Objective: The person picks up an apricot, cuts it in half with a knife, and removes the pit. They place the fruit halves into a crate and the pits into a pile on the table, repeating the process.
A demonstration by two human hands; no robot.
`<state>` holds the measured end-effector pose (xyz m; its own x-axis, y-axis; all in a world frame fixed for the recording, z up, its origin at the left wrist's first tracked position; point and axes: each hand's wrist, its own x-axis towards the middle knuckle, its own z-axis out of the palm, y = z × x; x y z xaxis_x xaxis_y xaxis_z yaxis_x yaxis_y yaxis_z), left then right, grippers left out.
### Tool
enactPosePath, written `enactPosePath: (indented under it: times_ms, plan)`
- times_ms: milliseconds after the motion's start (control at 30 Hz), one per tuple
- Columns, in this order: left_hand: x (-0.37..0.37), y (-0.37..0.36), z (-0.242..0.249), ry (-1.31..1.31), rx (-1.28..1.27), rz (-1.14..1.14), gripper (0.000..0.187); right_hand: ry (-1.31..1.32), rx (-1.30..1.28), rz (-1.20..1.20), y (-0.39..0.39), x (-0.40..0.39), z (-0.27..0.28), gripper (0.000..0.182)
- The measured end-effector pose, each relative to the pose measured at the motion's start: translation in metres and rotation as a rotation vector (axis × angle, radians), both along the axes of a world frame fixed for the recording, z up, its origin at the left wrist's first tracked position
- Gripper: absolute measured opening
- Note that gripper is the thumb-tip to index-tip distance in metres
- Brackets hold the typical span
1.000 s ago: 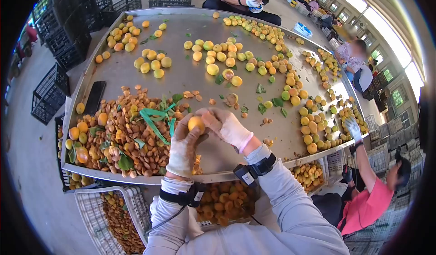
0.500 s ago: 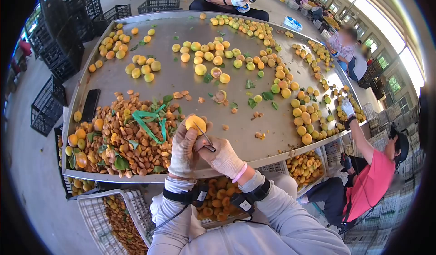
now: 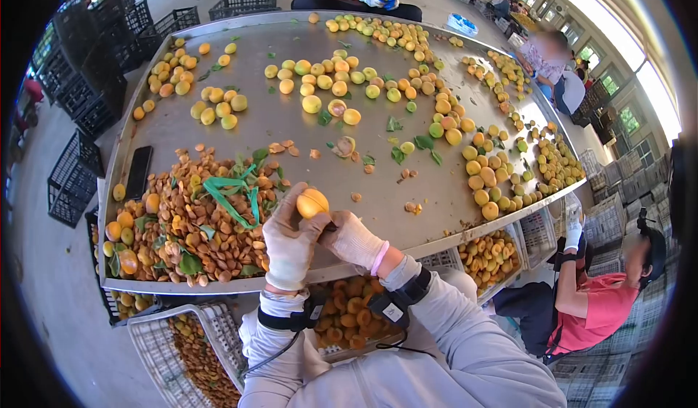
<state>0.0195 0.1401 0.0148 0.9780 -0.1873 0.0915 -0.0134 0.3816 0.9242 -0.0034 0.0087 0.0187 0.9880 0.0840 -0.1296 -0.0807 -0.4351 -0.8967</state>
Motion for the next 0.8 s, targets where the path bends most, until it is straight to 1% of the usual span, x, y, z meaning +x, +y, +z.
enactPosePath:
  times_ms: [67,100,167,200,267,333,367,433,533,600,667,700,800]
  plan:
    - [-0.005,-0.003,0.006,-0.095,0.080,0.023,0.055,-0.055,0.056,-0.049,0.000,-0.003,-0.018,0.015]
    - [-0.007,-0.004,0.009,-0.143,0.121,0.034,0.055,-0.060,-0.011,-0.052,0.001,-0.007,-0.005,0.016]
    - [-0.010,-0.007,0.018,-0.010,-0.129,-0.002,0.054,-0.073,-0.147,-0.061,0.005,-0.014,0.031,0.018]
    - [-0.011,-0.008,0.020,0.057,-0.254,-0.021,0.054,-0.099,-0.242,-0.051,0.004,-0.014,0.028,0.018]
    - [-0.009,-0.006,0.010,0.040,-0.152,-0.048,0.049,-0.145,-0.437,-0.025,0.002,-0.011,0.011,0.019]
    - [-0.009,-0.005,0.010,0.053,-0.050,-0.027,0.047,-0.182,-0.269,-0.020,0.000,-0.012,0.002,0.018]
    - [-0.010,-0.002,0.012,0.064,-0.033,-0.052,0.046,-0.201,-0.184,-0.017,-0.001,-0.013,-0.002,0.017]
    - [-0.011,0.002,0.021,0.078,0.003,-0.102,0.044,-0.343,-0.172,0.270,-0.016,-0.009,-0.006,0.015]
    - [-0.013,0.006,0.030,0.123,-0.122,-0.234,0.041,-0.499,-0.046,0.324,-0.018,-0.006,0.006,0.013]
    - [-0.011,0.010,0.032,0.241,-0.252,-0.191,0.040,0.175,0.134,0.321,-0.036,-0.021,0.016,0.014]
    - [-0.002,0.011,0.025,0.301,-0.539,-0.037,0.042,0.284,0.217,0.129,-0.043,-0.038,0.042,0.015]
    - [0.003,0.015,0.024,0.310,-0.532,0.037,0.040,0.340,0.254,0.037,-0.043,-0.041,0.048,0.015]
    - [-0.005,0.010,0.029,0.252,-0.354,-0.051,0.037,-0.481,-0.029,-0.212,-0.031,-0.035,0.034,0.025]
